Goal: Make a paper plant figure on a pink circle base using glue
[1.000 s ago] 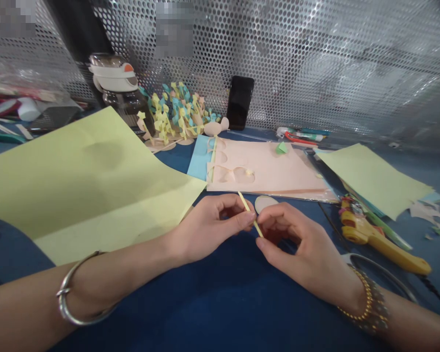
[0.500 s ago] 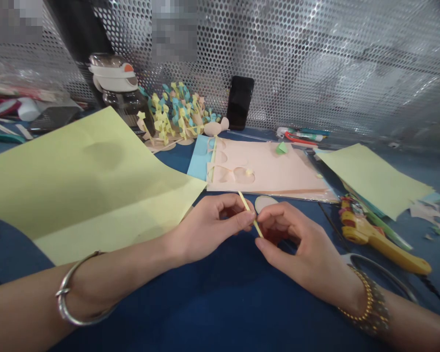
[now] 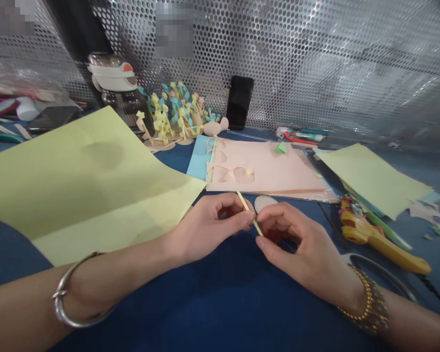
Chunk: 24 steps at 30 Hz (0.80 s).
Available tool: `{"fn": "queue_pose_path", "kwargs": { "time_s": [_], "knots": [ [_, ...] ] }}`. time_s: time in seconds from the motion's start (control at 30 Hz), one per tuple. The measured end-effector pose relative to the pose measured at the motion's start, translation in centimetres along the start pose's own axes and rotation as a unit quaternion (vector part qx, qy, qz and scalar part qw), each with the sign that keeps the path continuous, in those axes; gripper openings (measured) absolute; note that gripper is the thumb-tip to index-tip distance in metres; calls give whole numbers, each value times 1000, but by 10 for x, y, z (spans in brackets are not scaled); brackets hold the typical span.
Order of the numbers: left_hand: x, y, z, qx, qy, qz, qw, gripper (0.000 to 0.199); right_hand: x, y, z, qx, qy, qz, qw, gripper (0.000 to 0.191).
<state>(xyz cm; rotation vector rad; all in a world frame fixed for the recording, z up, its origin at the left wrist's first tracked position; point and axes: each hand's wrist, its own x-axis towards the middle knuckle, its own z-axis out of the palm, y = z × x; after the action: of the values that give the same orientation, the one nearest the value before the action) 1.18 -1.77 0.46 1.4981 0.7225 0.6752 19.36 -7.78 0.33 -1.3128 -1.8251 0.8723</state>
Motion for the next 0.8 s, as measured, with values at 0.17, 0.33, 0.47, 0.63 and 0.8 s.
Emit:
{"fn": "queue_pose_path", "kwargs": {
  "time_s": [0.17, 0.33, 0.47, 0.63, 0.8],
  "knots": [
    [0, -2, 0, -4, 8, 3, 1000, 18, 1, 0, 0, 0, 6, 1, 1000, 24],
    [0, -2, 1, -2, 11, -10, 1000, 20, 0, 0, 2, 6, 8, 11, 1000, 23],
    [-1, -1, 1, 1, 14, -16, 1000, 20, 2, -1, 0, 31, 10, 35, 999, 21],
    [1, -2, 0, 0, 6, -8, 1000, 19, 7, -1, -3, 137, -14, 113, 984, 7],
    [0, -3, 0, -3, -1, 0, 1000, 16, 9, 0, -4, 177, -34, 135, 974, 10]
  ]
}}
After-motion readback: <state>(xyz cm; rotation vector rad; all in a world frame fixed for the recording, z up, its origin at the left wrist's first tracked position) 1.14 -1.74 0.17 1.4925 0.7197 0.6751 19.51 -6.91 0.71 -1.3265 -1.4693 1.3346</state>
